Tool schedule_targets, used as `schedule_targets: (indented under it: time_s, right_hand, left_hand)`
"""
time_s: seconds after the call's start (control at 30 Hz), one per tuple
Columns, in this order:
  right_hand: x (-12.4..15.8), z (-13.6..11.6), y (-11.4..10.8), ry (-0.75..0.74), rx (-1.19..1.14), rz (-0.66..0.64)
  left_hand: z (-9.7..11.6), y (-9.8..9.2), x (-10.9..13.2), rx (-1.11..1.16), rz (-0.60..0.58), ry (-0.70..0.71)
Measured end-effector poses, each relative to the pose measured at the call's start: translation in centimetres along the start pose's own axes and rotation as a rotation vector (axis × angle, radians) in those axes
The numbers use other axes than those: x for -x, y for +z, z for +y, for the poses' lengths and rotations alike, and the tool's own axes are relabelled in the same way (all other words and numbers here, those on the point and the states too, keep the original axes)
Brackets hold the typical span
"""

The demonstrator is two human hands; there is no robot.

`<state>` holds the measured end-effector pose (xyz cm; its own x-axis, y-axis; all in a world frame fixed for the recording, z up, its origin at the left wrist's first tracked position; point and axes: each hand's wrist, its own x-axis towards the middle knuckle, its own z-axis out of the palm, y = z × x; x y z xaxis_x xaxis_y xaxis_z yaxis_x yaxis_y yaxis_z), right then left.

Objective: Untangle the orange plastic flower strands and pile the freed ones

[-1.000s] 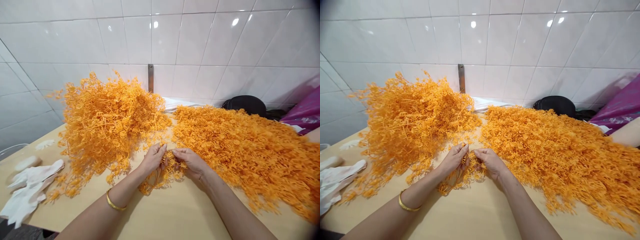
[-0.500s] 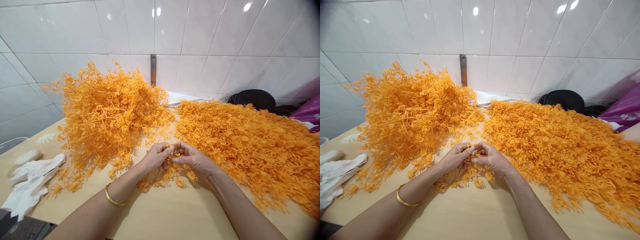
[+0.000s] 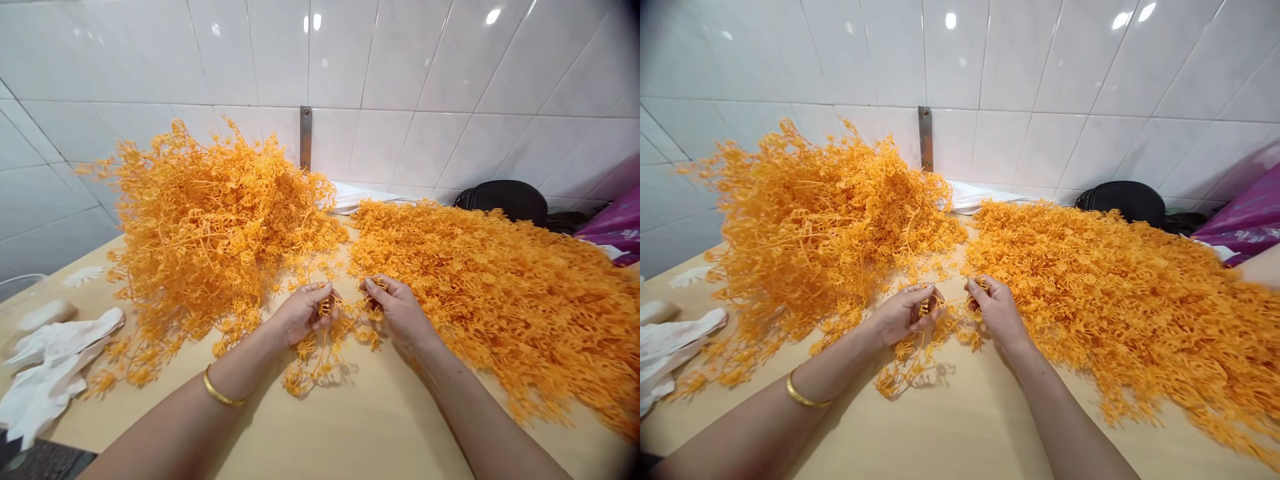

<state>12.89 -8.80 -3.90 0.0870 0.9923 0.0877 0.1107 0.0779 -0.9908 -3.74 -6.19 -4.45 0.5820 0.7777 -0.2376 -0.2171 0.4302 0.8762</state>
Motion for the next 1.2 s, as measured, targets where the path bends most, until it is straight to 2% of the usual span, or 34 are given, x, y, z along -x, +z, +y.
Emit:
schedule_targets:
  time_s: [0.13, 0.2, 0.3, 0.4, 0.47, 0.53, 0.57, 0.6, 0.73, 0.87, 1.07, 1.2]
  right_hand:
    - [0.5, -0.9, 0.3, -0.295, 0.448, 0.244]
    - [0.7, -1.1, 0.7, -0.32, 0.469, 0.326]
    - [0.2, -1.3, 0.9, -0.205, 0.211, 0.373]
    - [-0.7, -1.9, -1.1, -0.118, -0.162, 0.484]
    - [-1.1, -2.5, -3.4, -0.136, -0.341, 0.664]
    - [-1.3, -3.1, -5.0, -0.25, -0.404, 0.76]
    - [-1.2, -3.2, -5.2, -0.286, -0.383, 0.758]
    - [-1.0, -3.3, -5.0, -0.293, -0.338, 0.701]
    - [0.2, -3.1, -1.6, -0.277, -0.073, 0.39]
    - [1.0, -2.9, 0.4, -0.239, 0.056, 0.213]
    - [1.0, -2.2, -0.1, -0.273, 0.152, 0.146]
    - [0.3, -1.9, -0.1, -0.33, 0.286, 0.183]
  left_hand:
    - [-0.1, 0.1, -0.1, 0.047, -0.01, -0.003]
    - [-0.2, 0.5, -0.3, 0.09, -0.002, -0.01]
    - [-0.4, 1.3, -0.4, 0.132, 0.014, -0.008]
    - [-0.4, 1.5, -0.2, 0.137, -0.02, -0.048]
    - [-0.4, 1.3, 0.0, 0.15, -0.04, -0.076]
    - [-0.4, 1.1, 0.2, 0.176, -0.005, -0.07]
    - [-0.4, 1.0, 0.2, 0.187, 0.01, -0.062]
    - [-0.4, 1.0, 0.1, 0.195, 0.012, -0.06]
    - [-0.3, 1.0, -0.1, 0.203, -0.017, -0.113]
    - [-0.1, 0.9, -0.1, 0.217, -0.01, -0.114]
    - [0.0, 0.4, -0.5, 0.264, -0.026, -0.118]
    - [0.0, -0.1, -1.0, 0.267, -0.073, -0.108]
